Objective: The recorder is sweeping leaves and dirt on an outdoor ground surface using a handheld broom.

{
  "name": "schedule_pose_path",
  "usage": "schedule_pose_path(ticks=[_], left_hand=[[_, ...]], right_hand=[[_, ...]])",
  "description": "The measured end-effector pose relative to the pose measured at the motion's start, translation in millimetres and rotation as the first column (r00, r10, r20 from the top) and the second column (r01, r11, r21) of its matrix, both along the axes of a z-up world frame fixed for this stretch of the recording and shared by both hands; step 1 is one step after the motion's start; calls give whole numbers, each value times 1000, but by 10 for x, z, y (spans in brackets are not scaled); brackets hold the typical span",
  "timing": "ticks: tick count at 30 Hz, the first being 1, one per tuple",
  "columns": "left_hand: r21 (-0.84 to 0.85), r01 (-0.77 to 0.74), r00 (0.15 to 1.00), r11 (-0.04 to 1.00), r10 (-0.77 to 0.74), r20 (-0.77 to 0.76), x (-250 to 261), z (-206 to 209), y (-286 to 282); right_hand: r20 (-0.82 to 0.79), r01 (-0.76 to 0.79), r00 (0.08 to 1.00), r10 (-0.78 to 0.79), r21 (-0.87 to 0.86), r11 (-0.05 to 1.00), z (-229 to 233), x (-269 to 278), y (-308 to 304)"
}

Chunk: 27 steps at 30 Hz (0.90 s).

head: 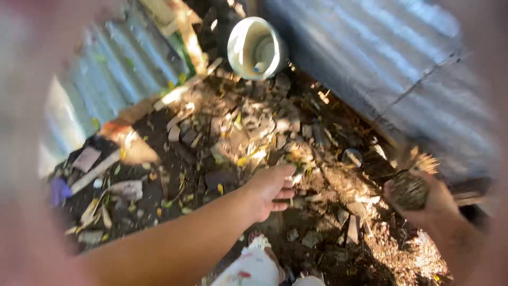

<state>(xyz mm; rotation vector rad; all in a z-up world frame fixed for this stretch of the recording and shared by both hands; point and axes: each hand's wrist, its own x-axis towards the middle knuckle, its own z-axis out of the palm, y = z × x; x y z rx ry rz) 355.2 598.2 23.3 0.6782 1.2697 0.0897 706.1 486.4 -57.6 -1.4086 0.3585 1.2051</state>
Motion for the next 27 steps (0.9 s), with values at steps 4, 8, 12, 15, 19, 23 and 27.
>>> schedule_pose_path(ticks=[4,8,12,15,19,23,27], left_hand=[[-48,-80,997,996,80,5,-56,-85,72],[-31,-42,999,999,41,-25,43,-78,10],[-70,60,997,996,-63,-41,162,-213,-194],[-119,61,994,991,-71,-78,245,-281,-170],[-135,29,999,990,-35,-36,369,-374,-281],[-118,-47,999,992,44,-27,689,-114,-50],[-54,-41,999,998,43,20,1007,-49,38]], right_hand=[[-135,226,969,-206,151,962,487,-686,123],[-440,268,881,-174,159,950,587,-1260,421],[-589,126,808,-18,143,982,114,-1296,742],[-530,132,845,-76,68,989,46,-914,969],[-349,258,887,-302,-169,951,175,-618,784],[-224,-204,957,183,-75,976,438,-816,520],[-487,-239,864,125,-180,954,606,-844,390]])
